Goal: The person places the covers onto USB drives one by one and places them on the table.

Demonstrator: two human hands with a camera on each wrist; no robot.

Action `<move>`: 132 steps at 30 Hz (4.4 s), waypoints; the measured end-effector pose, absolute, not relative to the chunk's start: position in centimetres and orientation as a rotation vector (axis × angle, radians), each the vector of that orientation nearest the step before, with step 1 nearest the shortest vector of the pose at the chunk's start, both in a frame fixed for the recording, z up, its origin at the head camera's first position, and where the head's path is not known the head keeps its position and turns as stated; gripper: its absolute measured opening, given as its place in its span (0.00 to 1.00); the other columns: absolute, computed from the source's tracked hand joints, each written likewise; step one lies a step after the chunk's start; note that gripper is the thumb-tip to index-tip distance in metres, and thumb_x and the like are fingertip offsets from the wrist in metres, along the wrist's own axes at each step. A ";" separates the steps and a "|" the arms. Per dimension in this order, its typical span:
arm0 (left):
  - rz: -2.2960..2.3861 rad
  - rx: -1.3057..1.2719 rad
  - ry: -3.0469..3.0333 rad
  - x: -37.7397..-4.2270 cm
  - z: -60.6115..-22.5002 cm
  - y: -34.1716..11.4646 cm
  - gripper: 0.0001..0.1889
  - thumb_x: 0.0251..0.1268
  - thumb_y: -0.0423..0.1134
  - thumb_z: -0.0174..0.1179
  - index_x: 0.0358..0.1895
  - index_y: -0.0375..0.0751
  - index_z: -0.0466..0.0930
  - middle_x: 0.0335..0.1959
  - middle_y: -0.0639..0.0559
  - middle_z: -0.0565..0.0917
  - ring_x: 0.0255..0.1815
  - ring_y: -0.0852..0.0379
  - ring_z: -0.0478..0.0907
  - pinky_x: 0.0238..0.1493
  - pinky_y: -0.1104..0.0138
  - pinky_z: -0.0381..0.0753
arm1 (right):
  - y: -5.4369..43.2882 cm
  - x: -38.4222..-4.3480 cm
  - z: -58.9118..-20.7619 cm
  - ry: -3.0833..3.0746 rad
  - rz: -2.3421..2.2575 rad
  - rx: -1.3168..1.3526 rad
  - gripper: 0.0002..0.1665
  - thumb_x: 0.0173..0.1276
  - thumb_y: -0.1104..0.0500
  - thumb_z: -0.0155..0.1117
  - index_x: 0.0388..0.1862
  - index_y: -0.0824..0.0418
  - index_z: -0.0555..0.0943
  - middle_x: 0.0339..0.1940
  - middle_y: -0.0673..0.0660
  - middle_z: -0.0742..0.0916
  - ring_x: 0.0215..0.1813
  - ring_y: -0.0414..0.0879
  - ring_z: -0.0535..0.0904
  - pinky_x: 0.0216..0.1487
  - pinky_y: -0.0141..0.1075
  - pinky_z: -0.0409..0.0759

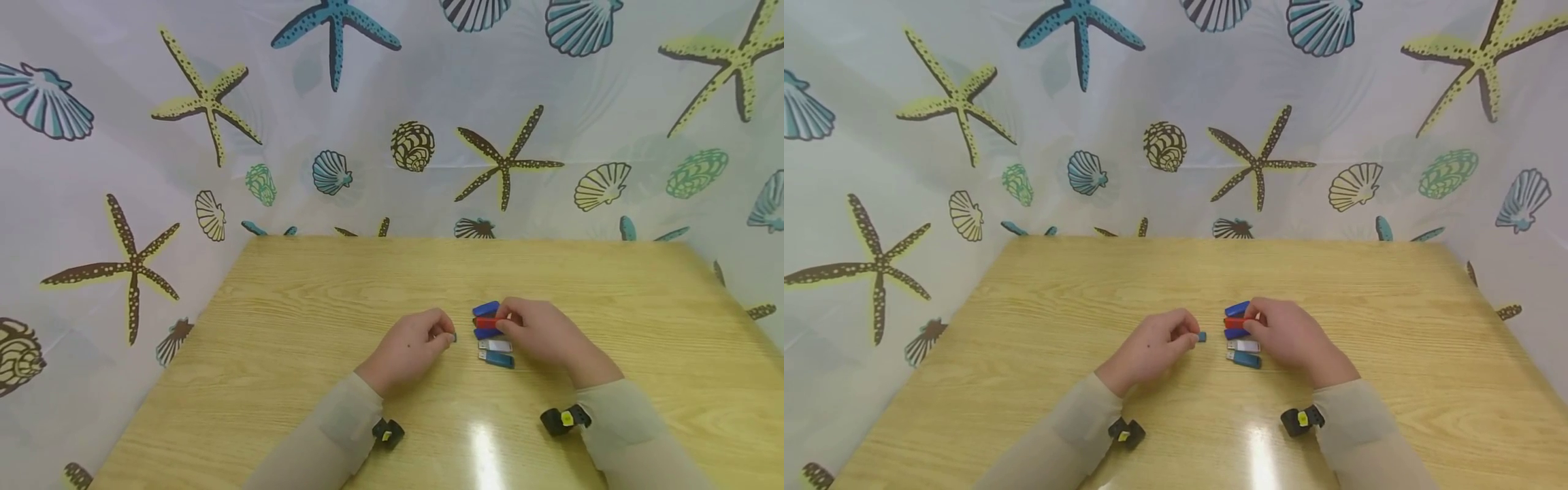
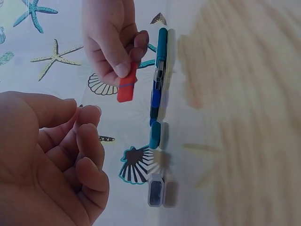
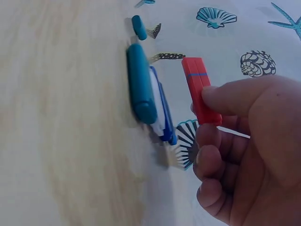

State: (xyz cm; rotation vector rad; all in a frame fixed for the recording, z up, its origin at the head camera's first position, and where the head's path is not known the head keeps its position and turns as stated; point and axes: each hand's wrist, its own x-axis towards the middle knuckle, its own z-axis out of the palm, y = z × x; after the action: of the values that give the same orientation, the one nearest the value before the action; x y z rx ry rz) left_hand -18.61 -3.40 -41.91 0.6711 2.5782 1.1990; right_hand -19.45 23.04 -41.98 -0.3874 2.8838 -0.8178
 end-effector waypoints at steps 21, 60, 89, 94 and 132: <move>1.176 0.699 2.580 -18.9 -42.2 -3.6 0.04 0.77 0.47 0.57 0.44 0.57 0.80 0.32 0.61 0.82 0.32 0.59 0.75 0.36 0.63 0.76 | 22.6 -19.9 -42.8 2.913 -0.643 -0.528 0.04 0.72 0.56 0.65 0.37 0.53 0.85 0.31 0.46 0.83 0.33 0.44 0.75 0.41 0.44 0.76; 1.129 0.550 2.667 -19.6 -42.0 -4.3 0.07 0.79 0.43 0.54 0.51 0.51 0.81 0.38 0.60 0.82 0.32 0.58 0.76 0.36 0.63 0.78 | 22.6 -19.9 -43.1 3.012 -0.629 -0.430 0.11 0.74 0.56 0.61 0.51 0.55 0.86 0.46 0.54 0.86 0.44 0.51 0.80 0.52 0.54 0.78; 0.633 0.712 2.622 -20.1 -42.4 -5.7 0.09 0.68 0.32 0.60 0.47 0.48 0.82 0.42 0.59 0.79 0.43 0.59 0.74 0.52 0.63 0.76 | 22.5 -19.8 -42.8 2.956 -0.673 -0.490 0.04 0.75 0.56 0.62 0.39 0.54 0.83 0.32 0.48 0.81 0.33 0.45 0.74 0.38 0.42 0.73; 0.607 0.722 2.632 -20.2 -42.5 -5.7 0.08 0.69 0.33 0.61 0.46 0.48 0.83 0.40 0.58 0.80 0.42 0.59 0.74 0.51 0.62 0.76 | 22.5 -19.7 -42.6 2.952 -0.675 -0.518 0.04 0.74 0.57 0.62 0.38 0.54 0.82 0.30 0.47 0.80 0.32 0.44 0.74 0.38 0.41 0.73; 0.990 0.532 2.687 -20.1 -41.8 -5.3 0.05 0.76 0.44 0.58 0.49 0.55 0.78 0.38 0.59 0.79 0.36 0.57 0.75 0.40 0.62 0.76 | 22.0 -19.5 -42.8 2.736 -0.709 -0.494 0.05 0.66 0.58 0.69 0.39 0.54 0.81 0.32 0.48 0.81 0.34 0.45 0.74 0.36 0.41 0.73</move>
State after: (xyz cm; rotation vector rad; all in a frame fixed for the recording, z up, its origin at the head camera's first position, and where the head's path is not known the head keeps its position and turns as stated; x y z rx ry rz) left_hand -20.08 -5.31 -41.85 0.5315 2.6868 0.9901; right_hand -19.50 22.02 -42.78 -0.4939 2.7359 -0.7091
